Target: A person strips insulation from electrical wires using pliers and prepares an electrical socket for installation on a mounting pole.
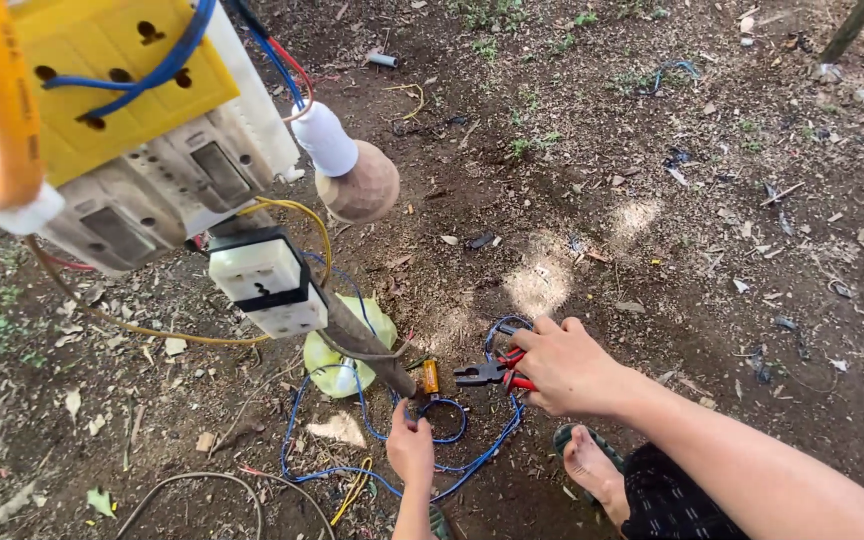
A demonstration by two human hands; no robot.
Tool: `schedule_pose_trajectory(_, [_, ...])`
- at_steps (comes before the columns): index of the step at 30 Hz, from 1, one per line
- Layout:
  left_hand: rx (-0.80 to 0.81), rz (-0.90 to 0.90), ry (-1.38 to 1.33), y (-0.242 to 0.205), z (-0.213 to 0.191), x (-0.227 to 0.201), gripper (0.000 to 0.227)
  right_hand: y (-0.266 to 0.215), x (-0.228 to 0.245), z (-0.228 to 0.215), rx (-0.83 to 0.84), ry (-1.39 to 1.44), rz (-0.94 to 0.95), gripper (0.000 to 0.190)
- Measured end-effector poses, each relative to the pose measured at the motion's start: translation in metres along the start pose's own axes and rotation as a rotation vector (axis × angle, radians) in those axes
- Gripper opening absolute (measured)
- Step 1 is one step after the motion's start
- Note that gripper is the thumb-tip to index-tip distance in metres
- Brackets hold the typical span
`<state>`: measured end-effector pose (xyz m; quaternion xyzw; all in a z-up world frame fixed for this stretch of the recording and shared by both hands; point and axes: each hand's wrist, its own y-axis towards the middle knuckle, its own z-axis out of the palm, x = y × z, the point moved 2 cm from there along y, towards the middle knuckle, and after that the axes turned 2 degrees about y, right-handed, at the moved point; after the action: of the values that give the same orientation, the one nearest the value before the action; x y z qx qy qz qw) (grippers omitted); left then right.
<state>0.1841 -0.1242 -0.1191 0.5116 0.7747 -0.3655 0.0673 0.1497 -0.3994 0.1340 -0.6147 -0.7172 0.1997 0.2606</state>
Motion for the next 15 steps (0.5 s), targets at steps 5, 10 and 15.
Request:
schedule_pose_trajectory(5, [-0.08,0.329,0.068,0.005,0.005,-0.022,0.055,0.004,0.002,-0.001,-0.084,0.018,-0.004,0.037])
schedule_pose_trajectory(10, [-0.21,1.119,0.339,-0.008,0.0,-0.074,0.035,0.007,-0.003,-0.002,-0.196,0.085,0.027,0.042])
schedule_pose_trajectory(15, [0.047,1.171,0.525,-0.075,-0.061,-0.145,0.049,0.002,-0.005,-0.012,-0.189,0.178,0.109,0.041])
